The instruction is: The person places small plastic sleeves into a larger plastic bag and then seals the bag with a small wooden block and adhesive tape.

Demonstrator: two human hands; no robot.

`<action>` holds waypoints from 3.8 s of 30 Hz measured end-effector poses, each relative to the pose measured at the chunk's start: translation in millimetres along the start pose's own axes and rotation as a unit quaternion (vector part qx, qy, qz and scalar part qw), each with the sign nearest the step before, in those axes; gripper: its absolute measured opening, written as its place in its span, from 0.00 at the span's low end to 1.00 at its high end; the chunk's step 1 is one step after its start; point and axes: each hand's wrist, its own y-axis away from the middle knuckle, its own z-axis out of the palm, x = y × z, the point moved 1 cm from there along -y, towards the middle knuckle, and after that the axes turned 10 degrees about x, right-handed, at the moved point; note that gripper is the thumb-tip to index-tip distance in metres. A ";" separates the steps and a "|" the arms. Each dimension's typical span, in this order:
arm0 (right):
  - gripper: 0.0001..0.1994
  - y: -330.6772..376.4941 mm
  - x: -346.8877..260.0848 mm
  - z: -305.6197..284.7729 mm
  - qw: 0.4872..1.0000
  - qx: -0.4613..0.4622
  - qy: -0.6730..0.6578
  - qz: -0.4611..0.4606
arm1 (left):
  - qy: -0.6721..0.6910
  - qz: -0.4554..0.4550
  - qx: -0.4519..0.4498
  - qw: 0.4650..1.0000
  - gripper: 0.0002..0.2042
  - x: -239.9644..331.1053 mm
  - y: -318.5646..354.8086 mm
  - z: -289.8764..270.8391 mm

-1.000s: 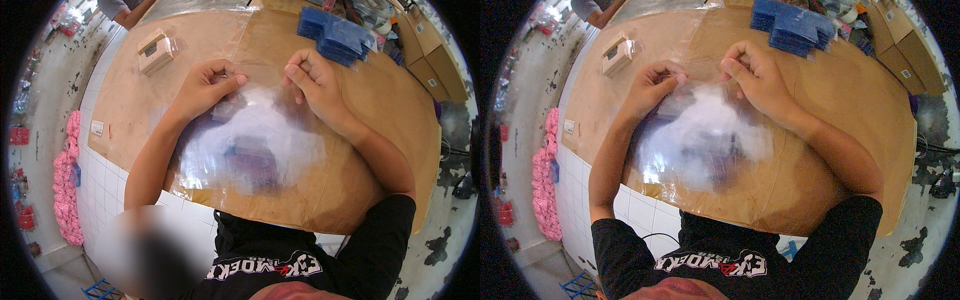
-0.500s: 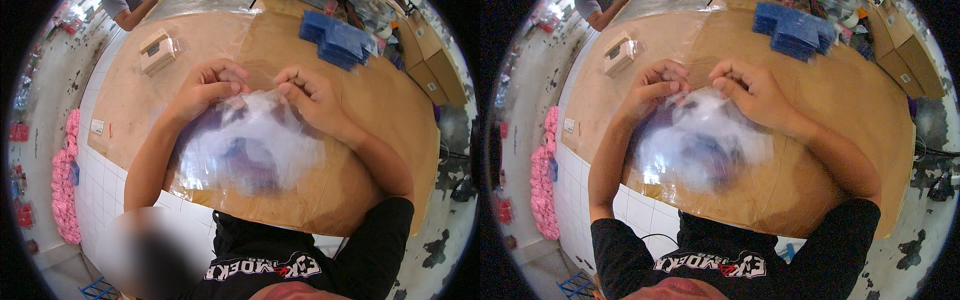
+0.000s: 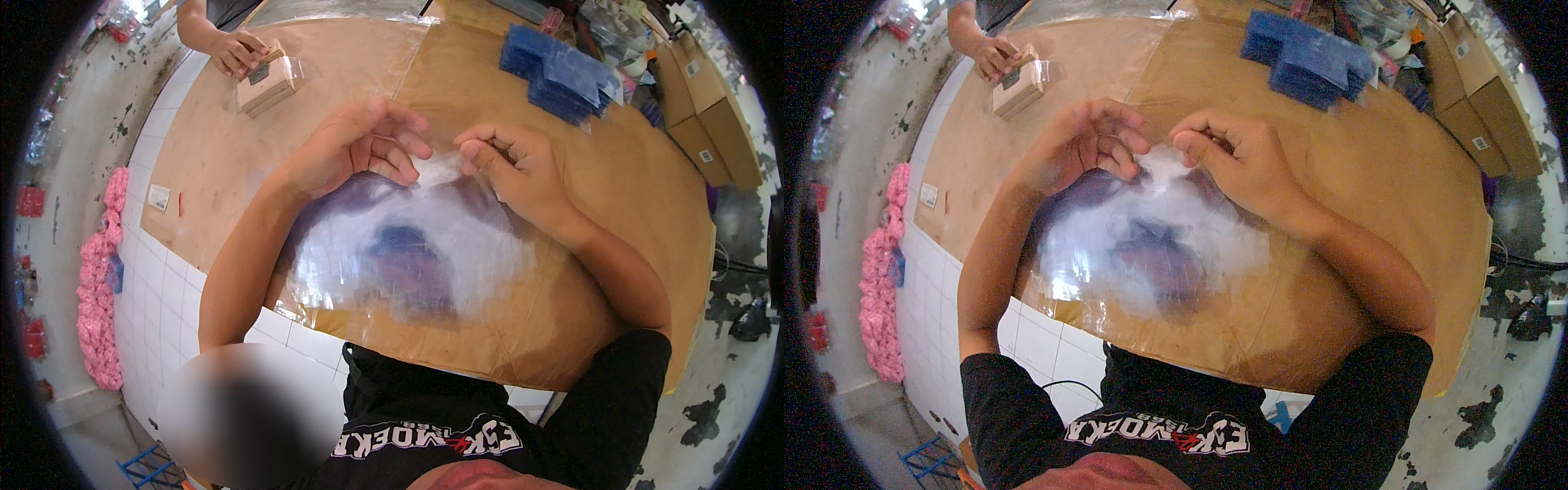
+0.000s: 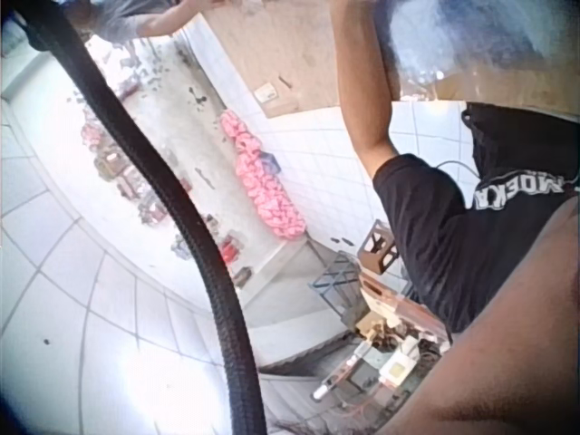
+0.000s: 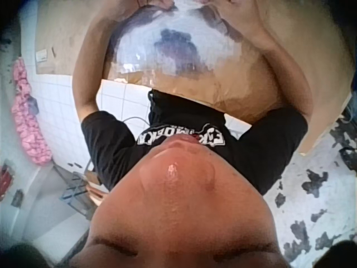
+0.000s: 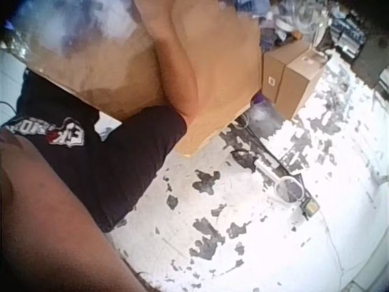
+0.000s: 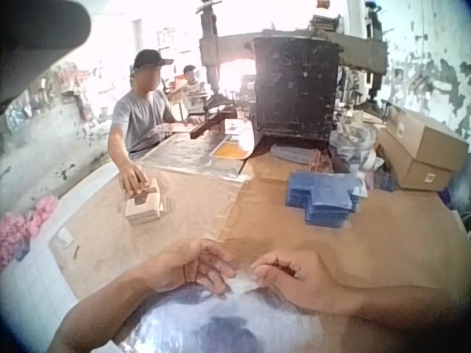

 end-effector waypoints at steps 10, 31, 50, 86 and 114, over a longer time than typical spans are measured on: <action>0.09 -2.0 -1.6 0.2 0.995 -0.005 -0.067 0.068 | -0.255 0.073 0.135 0.955 0.10 -4.9 2.7 13.4; 0.12 -13.2 8.3 -7.6 0.979 0.024 -0.166 0.113 | -0.041 0.138 0.306 0.941 0.13 -4.1 -5.6 3.7; 0.15 -13.0 -11.1 6.2 0.992 -0.053 -0.085 0.074 | -0.080 0.174 0.310 0.931 0.10 -1.1 1.2 21.3; 0.13 -22.6 -5.1 -7.7 0.985 -0.011 -0.117 0.123 | 0.010 0.194 0.341 0.920 0.09 -0.1 3.2 15.0; 0.09 -35.3 2.6 -19.5 0.980 0.134 -0.142 0.034 | -0.193 0.206 0.311 0.907 0.10 18.1 0.4 -0.3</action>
